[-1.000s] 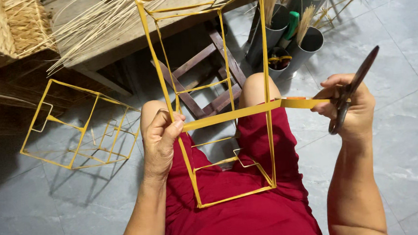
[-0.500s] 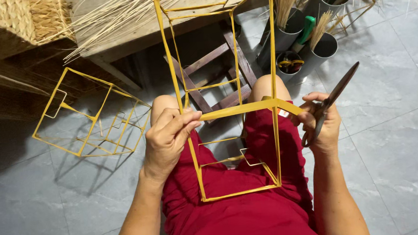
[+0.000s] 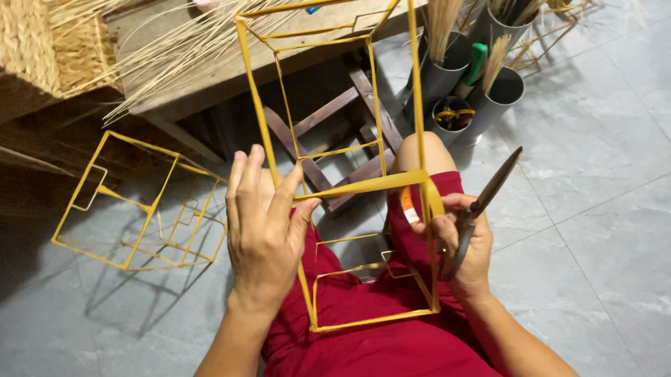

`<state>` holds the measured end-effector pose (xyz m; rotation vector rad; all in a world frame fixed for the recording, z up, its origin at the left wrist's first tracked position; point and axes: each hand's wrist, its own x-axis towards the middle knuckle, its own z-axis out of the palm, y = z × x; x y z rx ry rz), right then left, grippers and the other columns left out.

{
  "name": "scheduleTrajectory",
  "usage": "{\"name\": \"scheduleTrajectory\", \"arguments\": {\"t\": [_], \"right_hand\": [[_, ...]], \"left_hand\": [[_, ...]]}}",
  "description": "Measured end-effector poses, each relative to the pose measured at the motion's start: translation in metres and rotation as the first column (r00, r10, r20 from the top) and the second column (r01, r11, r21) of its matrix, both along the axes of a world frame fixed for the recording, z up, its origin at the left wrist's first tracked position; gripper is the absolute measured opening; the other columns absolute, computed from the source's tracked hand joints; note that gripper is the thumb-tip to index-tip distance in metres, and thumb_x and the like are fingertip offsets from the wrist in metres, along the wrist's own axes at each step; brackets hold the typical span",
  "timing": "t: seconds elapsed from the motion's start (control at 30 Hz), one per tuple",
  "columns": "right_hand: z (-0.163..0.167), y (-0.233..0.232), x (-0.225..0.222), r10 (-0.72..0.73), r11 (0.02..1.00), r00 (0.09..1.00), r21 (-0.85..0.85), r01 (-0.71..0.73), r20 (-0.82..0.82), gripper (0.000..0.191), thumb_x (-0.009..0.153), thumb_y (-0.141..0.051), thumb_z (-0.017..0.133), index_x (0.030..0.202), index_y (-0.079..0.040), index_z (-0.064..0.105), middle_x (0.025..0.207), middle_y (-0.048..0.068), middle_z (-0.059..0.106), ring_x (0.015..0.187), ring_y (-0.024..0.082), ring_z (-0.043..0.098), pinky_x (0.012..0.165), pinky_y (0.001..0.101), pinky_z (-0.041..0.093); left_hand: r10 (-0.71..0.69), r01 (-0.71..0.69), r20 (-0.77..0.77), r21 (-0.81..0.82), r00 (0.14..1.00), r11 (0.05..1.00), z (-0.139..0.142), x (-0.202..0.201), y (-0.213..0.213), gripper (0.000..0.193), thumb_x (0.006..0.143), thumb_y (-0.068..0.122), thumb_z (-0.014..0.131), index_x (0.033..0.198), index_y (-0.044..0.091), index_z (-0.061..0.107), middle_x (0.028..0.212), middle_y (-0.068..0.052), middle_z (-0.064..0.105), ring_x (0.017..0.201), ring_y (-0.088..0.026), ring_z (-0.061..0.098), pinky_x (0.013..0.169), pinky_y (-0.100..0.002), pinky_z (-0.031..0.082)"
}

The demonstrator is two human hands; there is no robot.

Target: The person sits on the floor and wraps yellow adhesive tape around the edges of a rectangular wire basket frame. They repeatedly pull tape from the roll, press it along the frame edges, and use scissors to cut the tape at intervals. A second identical frame sits nearby on the floor.

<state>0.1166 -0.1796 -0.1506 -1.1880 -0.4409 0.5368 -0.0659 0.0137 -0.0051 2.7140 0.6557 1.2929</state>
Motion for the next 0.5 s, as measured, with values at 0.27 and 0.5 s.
{"name": "scheduleTrajectory", "arguments": {"t": [0.27,0.5], "right_hand": [[-0.003,-0.006,-0.007,0.04,0.999,0.999,-0.006,-0.04,0.01,0.032,0.098,-0.01,0.069,0.125,-0.001,0.054,0.094,0.012,0.073,0.077,0.017,0.072,0.064,0.0238,0.052],[-0.009,-0.024,0.029,0.105,0.994,0.992,-0.017,-0.104,0.069,0.029,0.096,-0.006,0.068,0.123,-0.002,0.057,0.095,0.009,0.072,0.084,0.016,0.074,0.076,0.0278,0.06]], "left_hand": [[-0.306,0.306,-0.212,-0.032,0.928,0.951,-0.026,0.076,-0.038,0.037,0.087,0.007,0.066,0.121,-0.007,0.066,0.106,-0.017,0.07,0.103,-0.03,0.07,0.093,-0.039,0.057],[-0.37,0.375,-0.364,-0.059,0.855,0.925,-0.043,0.11,-0.039,0.008,0.087,0.01,0.066,0.088,0.005,0.06,0.077,-0.009,0.062,0.066,-0.023,0.069,0.056,-0.036,0.055]]}}
